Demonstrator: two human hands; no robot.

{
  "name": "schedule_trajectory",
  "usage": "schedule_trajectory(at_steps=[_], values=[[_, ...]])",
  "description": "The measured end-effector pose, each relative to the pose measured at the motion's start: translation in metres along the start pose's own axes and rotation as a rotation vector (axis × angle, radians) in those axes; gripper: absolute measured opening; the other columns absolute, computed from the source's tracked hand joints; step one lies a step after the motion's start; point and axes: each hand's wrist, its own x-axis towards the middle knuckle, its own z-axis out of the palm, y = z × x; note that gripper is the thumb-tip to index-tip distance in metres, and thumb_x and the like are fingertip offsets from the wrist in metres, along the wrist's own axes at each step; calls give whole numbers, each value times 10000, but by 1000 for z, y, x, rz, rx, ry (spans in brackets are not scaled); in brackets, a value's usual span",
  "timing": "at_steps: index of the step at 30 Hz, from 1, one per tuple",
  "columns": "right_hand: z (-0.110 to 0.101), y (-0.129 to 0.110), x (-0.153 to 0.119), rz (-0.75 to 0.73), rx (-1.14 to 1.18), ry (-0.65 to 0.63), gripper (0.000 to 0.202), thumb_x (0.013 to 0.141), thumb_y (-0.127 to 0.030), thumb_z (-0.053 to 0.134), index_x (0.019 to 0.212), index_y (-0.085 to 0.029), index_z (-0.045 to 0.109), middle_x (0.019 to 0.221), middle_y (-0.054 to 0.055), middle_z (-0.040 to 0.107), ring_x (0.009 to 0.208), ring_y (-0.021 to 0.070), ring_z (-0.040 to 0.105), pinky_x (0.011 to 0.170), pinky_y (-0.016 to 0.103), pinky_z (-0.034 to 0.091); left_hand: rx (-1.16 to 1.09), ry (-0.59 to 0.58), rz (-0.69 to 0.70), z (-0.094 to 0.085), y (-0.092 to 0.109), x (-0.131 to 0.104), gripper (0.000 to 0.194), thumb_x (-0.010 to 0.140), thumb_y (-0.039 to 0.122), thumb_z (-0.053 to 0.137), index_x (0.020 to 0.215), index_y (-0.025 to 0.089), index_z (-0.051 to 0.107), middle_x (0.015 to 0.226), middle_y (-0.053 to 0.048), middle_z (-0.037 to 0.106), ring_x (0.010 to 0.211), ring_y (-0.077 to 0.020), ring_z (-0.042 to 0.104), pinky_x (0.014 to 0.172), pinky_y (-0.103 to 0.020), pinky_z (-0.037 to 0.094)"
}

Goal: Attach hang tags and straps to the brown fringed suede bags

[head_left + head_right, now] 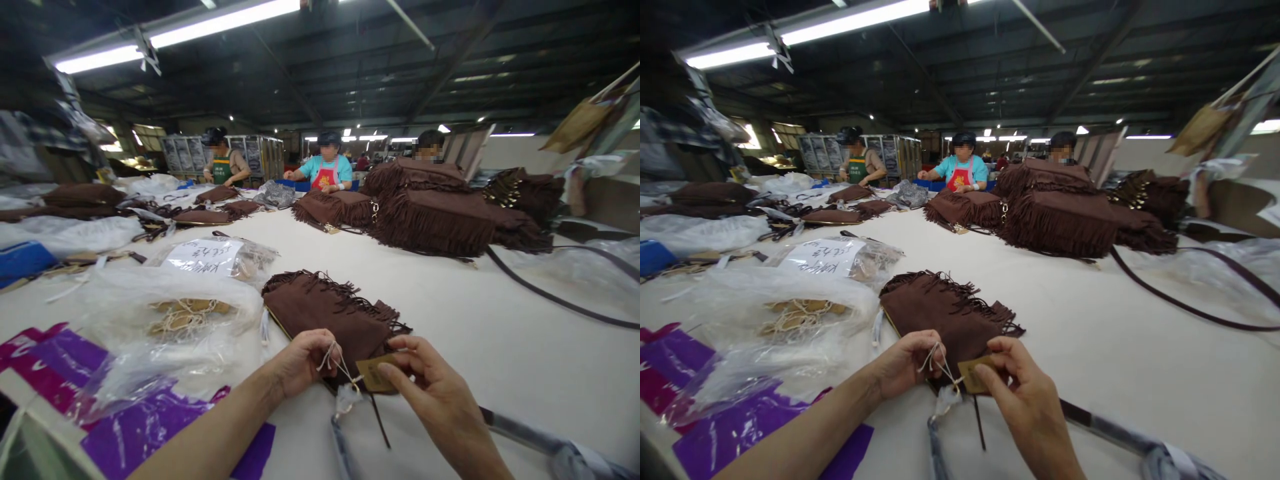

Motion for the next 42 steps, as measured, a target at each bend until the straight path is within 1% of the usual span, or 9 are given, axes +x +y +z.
schedule_trajectory(at_steps=[5, 10, 17, 23, 25, 28, 32, 36, 42], values=[[21, -8, -6, 41, 325, 41, 413, 772, -550, 692, 940, -210, 528, 826, 51, 639, 715, 209, 638, 566, 290, 573, -119, 6, -15, -1, -2, 0, 170, 683, 228, 703, 709, 120, 574, 855, -83, 673, 733, -145, 593, 687, -258, 441], [28, -17, -9, 18, 346, 180, 388, 746, -547, 731, 833, -211, 559, 763, 17, 614, 678, 185, 627, 602, 272, 573, -106, -58, 49, 3, -4, 0, 180, 646, 218, 727, 699, 113, 591, 1033, -141, 679, 834, -175, 602, 704, -252, 427], [36, -16, -9, -226, 16, 53, 266, 884, -457, 586, 811, -216, 673, 766, 27, 647, 705, 180, 612, 655, 249, 497, 287, -193, 255, 16, -7, -6, 87, 653, 199, 685, 630, 122, 653, 997, -95, 657, 937, -212, 570, 872, -304, 409], [42, -8, -11, -109, 95, 84, 382, 847, -496, 617, 1098, -214, 559, 737, -2, 642, 646, 174, 623, 594, 242, 519, 636, -317, 415, 26, -3, -12, 82, 744, 162, 599, 789, 146, 665, 1016, -91, 634, 982, -215, 574, 857, -298, 435], [40, -7, -10, -70, 145, 49, 393, 867, -532, 579, 1081, -203, 568, 714, -1, 614, 621, 168, 596, 573, 246, 525, 806, -299, 464, 25, -6, -11, 135, 752, 109, 520, 762, 145, 650, 936, -77, 649, 887, -180, 590, 798, -267, 441], [34, -4, -5, -7, 197, 42, 405, 895, -580, 509, 931, -190, 612, 720, 10, 577, 624, 162, 569, 548, 247, 538, 967, -98, 526, 17, -11, -5, 175, 669, 48, 465, 638, 140, 610, 673, -20, 607, 641, -110, 522, 615, -207, 384], [17, 2, 4, -65, 80, 90, 375, 892, -549, 523, 850, -190, 626, 807, 33, 580, 708, 176, 561, 570, 249, 518, 639, 252, 518, 4, -7, 4, 30, 637, 122, 573, 613, 135, 586, 595, 18, 552, 579, -82, 469, 550, -179, 360], [3, 4, 10, -219, -141, 29, 241, 878, -419, 561, 798, -199, 618, 751, 15, 576, 663, 163, 526, 570, 256, 430, 138, 479, 490, -5, 14, 5, 190, 557, 174, 731, 677, 137, 588, 661, 21, 588, 637, -106, 566, 596, -205, 486], [9, -20, -3, -201, -249, -168, 249, 895, -440, 511, 871, -202, 579, 701, -7, 590, 628, 155, 540, 575, 260, 402, -75, 370, 464, -1, 34, -8, 269, 575, 139, 802, 809, 123, 671, 847, -46, 692, 758, -145, 655, 666, -222, 544]])
